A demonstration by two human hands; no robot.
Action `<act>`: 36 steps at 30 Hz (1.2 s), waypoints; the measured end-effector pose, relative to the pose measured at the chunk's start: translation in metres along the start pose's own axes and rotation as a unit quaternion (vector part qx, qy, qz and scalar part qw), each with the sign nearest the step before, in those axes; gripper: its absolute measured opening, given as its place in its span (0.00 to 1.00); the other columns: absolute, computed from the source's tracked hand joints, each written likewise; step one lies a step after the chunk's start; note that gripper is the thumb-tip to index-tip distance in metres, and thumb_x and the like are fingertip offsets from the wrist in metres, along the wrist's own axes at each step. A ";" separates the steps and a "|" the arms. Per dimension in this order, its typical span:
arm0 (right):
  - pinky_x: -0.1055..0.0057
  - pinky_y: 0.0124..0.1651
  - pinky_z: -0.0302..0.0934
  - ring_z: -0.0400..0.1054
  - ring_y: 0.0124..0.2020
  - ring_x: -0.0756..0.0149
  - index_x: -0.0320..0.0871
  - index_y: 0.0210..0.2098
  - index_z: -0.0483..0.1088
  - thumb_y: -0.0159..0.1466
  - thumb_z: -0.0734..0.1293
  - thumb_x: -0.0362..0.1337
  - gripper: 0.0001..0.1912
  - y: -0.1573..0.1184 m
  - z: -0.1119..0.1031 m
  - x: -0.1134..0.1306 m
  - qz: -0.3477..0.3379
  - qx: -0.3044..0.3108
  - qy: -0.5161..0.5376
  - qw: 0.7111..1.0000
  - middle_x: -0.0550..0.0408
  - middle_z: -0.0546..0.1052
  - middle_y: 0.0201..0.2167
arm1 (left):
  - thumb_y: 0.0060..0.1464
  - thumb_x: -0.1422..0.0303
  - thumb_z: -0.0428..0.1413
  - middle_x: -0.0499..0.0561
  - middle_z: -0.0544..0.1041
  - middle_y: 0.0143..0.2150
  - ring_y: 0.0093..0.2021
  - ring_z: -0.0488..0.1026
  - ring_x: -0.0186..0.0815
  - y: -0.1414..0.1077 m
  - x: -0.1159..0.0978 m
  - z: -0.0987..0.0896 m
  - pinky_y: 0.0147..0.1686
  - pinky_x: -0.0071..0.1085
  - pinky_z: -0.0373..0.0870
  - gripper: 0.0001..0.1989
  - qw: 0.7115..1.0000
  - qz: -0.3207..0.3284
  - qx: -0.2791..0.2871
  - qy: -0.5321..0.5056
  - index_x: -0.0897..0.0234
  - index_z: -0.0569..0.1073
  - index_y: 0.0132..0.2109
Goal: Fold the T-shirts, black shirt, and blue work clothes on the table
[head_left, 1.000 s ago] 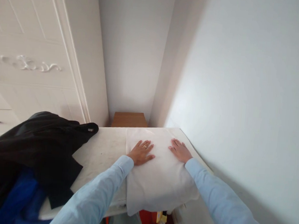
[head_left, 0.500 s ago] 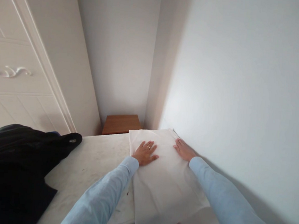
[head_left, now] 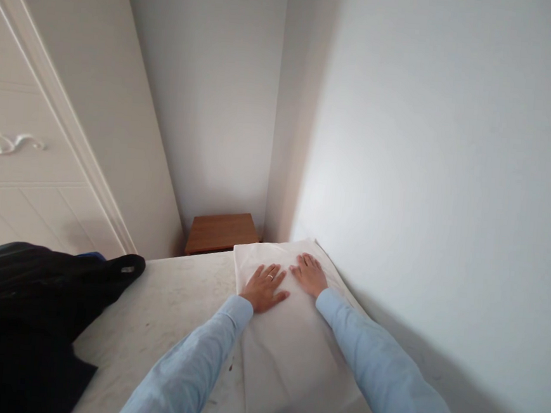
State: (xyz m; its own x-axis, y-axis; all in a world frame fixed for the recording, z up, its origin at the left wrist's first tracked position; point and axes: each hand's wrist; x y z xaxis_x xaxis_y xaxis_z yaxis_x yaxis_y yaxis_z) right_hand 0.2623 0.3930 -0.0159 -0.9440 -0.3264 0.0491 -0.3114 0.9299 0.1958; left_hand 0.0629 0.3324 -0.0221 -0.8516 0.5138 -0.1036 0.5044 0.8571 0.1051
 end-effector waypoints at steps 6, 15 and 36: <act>0.54 0.72 0.44 0.49 0.73 0.51 0.34 0.70 0.56 0.74 0.51 0.49 0.32 0.005 0.007 -0.023 -0.009 0.045 -0.006 0.999 0.37 0.57 0.72 | 0.68 0.46 0.36 0.61 0.54 0.75 0.76 0.47 0.46 -0.001 -0.003 -0.003 0.72 0.51 0.41 0.38 1.000 -0.004 -0.006 -0.010 0.65 0.53 0.74; 0.50 0.70 0.48 0.50 0.73 0.51 0.39 0.71 0.56 0.74 0.49 0.48 0.31 0.005 0.008 -0.020 0.002 0.061 -0.031 0.998 0.39 0.57 0.72 | 0.70 0.53 0.36 0.66 0.60 0.72 0.74 0.53 0.50 -0.044 -0.047 -0.008 0.71 0.53 0.47 0.33 0.985 -0.162 -0.058 -0.021 0.71 0.62 0.70; 0.53 0.58 0.70 0.76 0.51 0.54 0.51 0.62 0.67 0.68 0.61 0.47 0.24 -0.169 -0.032 0.137 -0.250 0.003 0.366 0.897 0.47 0.77 0.58 | 0.49 0.68 0.61 0.69 0.71 0.63 0.68 0.62 0.59 -0.393 0.105 -0.191 0.65 0.52 0.57 0.30 0.854 -0.480 -0.183 0.083 0.68 0.71 0.60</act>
State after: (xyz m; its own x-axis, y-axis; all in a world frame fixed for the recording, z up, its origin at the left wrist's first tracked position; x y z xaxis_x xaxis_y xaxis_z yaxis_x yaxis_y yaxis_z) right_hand 0.1888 0.1860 -0.0103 -0.3628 -0.7239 0.5868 -0.6777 0.6371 0.3671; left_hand -0.2518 0.0427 0.1146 -0.8719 -0.4566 -0.1770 -0.4893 0.7961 0.3563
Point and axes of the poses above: each hand's wrist, its own y-axis towards the middle knuckle, its own z-axis out of the palm, x = y × z
